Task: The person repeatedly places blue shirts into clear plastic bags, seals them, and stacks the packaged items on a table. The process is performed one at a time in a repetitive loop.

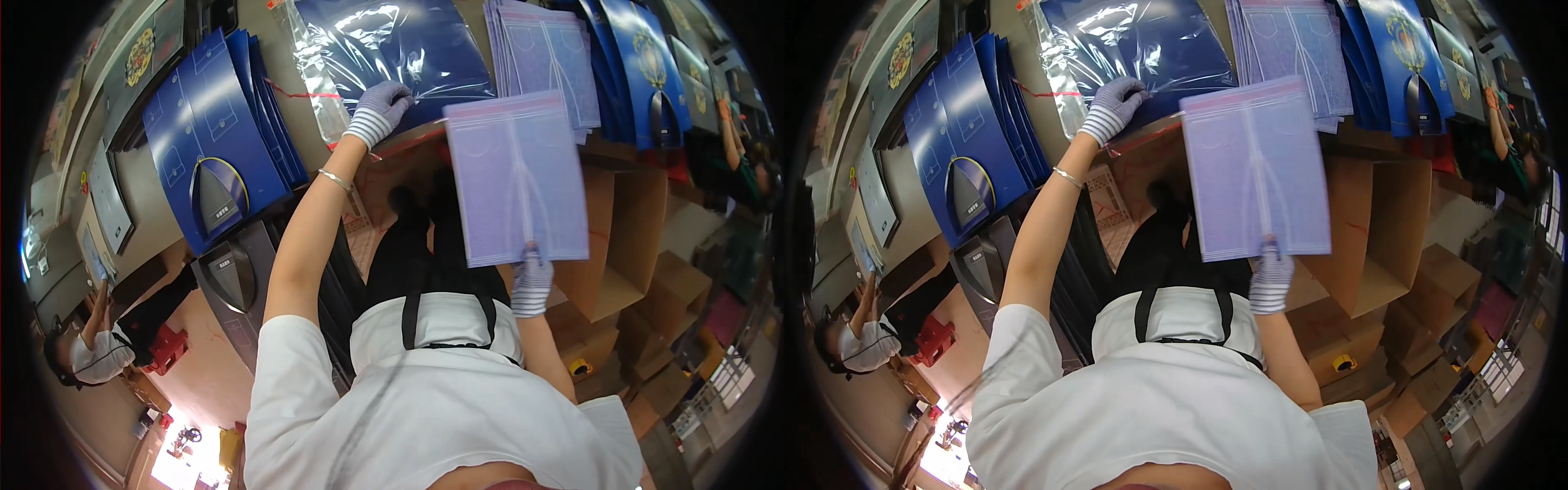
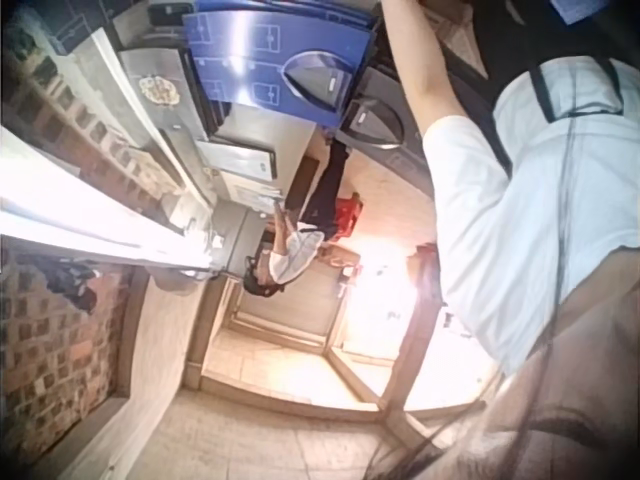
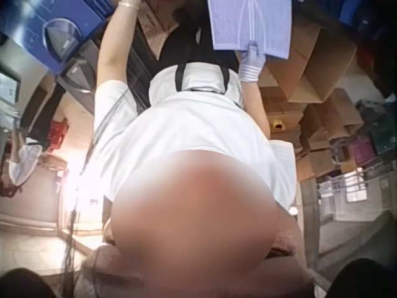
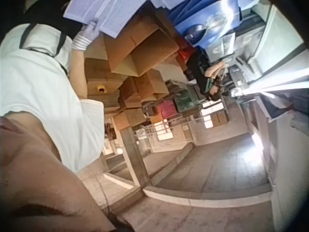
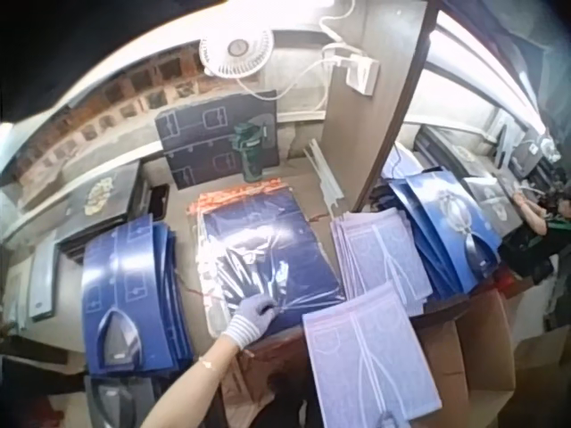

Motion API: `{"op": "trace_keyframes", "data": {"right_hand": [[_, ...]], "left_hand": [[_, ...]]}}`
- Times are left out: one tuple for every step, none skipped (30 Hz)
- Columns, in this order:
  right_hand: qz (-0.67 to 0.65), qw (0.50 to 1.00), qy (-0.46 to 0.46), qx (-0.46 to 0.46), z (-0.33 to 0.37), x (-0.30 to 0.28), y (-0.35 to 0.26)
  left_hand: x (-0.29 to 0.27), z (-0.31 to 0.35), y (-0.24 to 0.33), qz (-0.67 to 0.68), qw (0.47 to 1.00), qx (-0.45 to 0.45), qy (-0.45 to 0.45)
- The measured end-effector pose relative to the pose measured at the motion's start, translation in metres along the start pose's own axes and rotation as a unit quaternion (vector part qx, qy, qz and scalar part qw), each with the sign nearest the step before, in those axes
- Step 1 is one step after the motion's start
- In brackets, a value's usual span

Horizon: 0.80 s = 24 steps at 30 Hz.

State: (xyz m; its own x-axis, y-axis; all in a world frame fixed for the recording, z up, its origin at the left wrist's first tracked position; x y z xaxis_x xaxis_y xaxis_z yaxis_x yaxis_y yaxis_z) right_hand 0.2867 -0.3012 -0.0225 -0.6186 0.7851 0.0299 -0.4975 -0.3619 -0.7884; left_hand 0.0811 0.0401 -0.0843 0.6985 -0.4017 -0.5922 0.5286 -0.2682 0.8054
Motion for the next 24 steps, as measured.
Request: {"op": "trace_keyframes", "data": {"right_hand": [[0.036,0.998,-0.02,0.051,0.005,0.007,0.014],[0.072,0.992,-0.039,0.099,0.011,0.016,0.026],[0.036,0.993,-0.062,0.093,0.019,0.034,0.032],[0.0,0.992,-0.087,0.086,0.023,0.05,0.036],[-0.031,0.986,-0.117,0.119,0.022,0.059,0.04],[-0.061,0.976,-0.145,0.152,0.019,0.068,0.042],[-0.091,0.963,-0.174,0.185,0.018,0.076,0.044],[-0.122,0.947,-0.201,0.218,0.019,0.082,0.047],[-0.106,0.936,-0.209,0.263,0.024,0.08,0.056],[-0.087,0.944,-0.193,0.253,0.038,0.084,0.048],[-0.081,0.945,-0.19,0.254,0.043,0.079,0.05],[-0.074,0.946,-0.187,0.254,0.043,0.075,0.051],[-0.063,0.952,-0.198,0.226,0.038,0.077,0.043],[-0.052,0.957,-0.206,0.196,0.028,0.08,0.034],[0.008,0.965,-0.205,0.165,0.011,0.076,0.037],[0.066,0.966,-0.216,0.127,-0.004,0.074,0.034],[0.096,0.958,-0.249,0.104,-0.014,0.09,0.023],[0.127,0.947,-0.282,0.082,-0.025,0.11,0.006],[0.088,0.944,-0.306,0.088,-0.035,0.135,-0.006],[0.048,0.938,-0.33,0.096,-0.046,0.166,-0.011],[0.051,0.913,-0.387,0.115,-0.063,0.194,-0.005],[0.055,0.882,-0.449,0.134,-0.082,0.226,0.002],[0.078,0.853,-0.503,0.116,-0.104,0.257,0.013],[0.102,0.819,-0.555,0.101,-0.12,0.281,0.022]], "left_hand": [[-0.004,0.002,0.008,0.039,0.999,0.0,0.018],[-0.006,0.002,0.02,0.027,0.999,0.017,0.016],[-0.009,0.003,0.032,0.015,0.999,0.035,0.015],[-0.011,0.005,0.041,0.002,0.999,0.052,0.016],[-0.011,0.006,0.045,-0.019,0.998,0.051,0.008],[-0.013,0.008,0.048,-0.013,0.999,0.046,0.016],[-0.017,0.01,0.051,-0.007,0.999,0.04,0.023],[-0.02,0.013,0.053,0.0,0.999,0.034,0.03],[-0.024,0.015,0.055,0.006,0.998,0.027,0.052],[-0.026,0.018,0.056,0.021,0.998,0.031,0.044],[-0.027,0.022,0.057,0.037,0.998,0.035,0.036],[-0.029,0.024,0.056,0.053,0.997,0.038,0.029],[-0.028,0.028,0.053,0.037,0.998,0.045,0.022],[-0.027,0.032,0.053,0.02,0.999,0.049,0.006],[-0.027,0.038,0.054,0.002,0.999,0.053,-0.01],[-0.029,0.041,0.056,-0.018,0.998,0.059,-0.023],[-0.026,0.048,0.055,0.053,0.997,0.045,-0.033],[-0.027,0.052,0.056,0.064,0.996,0.048,-0.028],[-0.024,0.058,0.058,0.08,0.995,0.05,-0.03],[-0.023,0.067,0.062,0.095,0.994,0.05,-0.032],[-0.024,0.072,0.071,0.17,0.985,0.012,-0.039],[-0.027,0.075,0.074,0.153,0.988,0.011,-0.023],[-0.029,0.075,0.079,0.133,0.991,0.029,-0.01],[-0.031,0.075,0.083,0.112,0.993,0.044,0.003]]}}
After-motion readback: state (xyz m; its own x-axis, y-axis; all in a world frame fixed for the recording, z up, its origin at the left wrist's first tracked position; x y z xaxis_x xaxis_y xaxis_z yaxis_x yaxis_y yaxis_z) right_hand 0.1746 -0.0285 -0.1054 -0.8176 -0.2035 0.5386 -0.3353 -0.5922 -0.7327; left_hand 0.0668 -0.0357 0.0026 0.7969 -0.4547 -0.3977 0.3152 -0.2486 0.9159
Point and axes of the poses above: each hand's wrist, its own z-axis away from the middle knuckle, its own x-axis out of the palm, y = z × x, the point moved 6 cm from there along -z, towards the middle knuckle
